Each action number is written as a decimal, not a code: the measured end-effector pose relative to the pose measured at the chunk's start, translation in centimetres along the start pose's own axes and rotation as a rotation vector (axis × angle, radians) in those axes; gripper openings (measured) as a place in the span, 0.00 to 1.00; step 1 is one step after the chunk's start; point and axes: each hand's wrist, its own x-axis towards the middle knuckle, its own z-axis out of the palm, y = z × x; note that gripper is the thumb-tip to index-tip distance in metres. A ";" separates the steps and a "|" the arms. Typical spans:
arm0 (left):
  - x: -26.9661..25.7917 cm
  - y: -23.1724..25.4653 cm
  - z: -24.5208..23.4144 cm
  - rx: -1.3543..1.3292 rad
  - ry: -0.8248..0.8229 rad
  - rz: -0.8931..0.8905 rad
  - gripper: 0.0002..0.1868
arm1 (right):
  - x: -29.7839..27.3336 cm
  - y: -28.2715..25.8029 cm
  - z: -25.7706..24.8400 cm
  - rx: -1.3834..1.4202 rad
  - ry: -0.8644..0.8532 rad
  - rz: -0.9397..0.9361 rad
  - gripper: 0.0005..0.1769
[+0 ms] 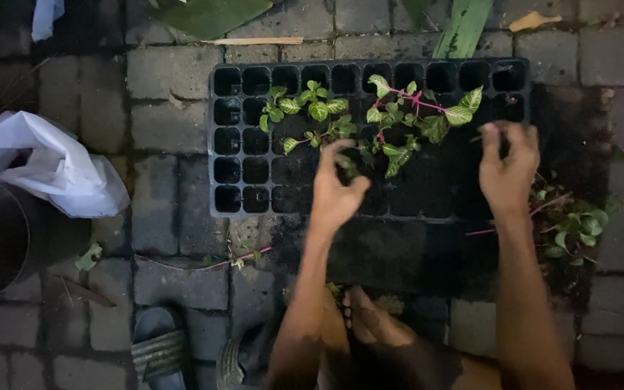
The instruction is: The person is planting small plant cuttings into a multi-cell seedling tray filled with soil while sitting on the ground.
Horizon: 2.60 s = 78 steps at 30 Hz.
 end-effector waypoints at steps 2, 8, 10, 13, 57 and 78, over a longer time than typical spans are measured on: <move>0.0 0.7 1.4 0.392 0.018 0.193 0.20 | -0.2 -0.2 -0.1 0.052 0.063 0.037 0.12; -0.3 1.6 1.4 0.425 0.153 0.179 0.10 | -1.0 -1.6 0.0 0.692 0.081 0.454 0.12; -0.1 0.0 1.0 0.255 0.247 0.127 0.06 | -0.7 -3.7 0.9 0.703 0.081 0.523 0.11; 0.4 -0.7 -0.7 -0.270 0.355 -0.079 0.08 | -0.5 -5.6 2.0 0.588 0.018 0.431 0.05; 3.3 1.3 -3.8 0.890 0.299 0.046 0.12 | 1.6 -3.6 1.2 -0.013 -0.175 0.166 0.20; 3.8 1.9 -10.0 0.695 0.339 -0.008 0.15 | -1.6 2.5 -7.0 -0.425 -0.204 0.119 0.23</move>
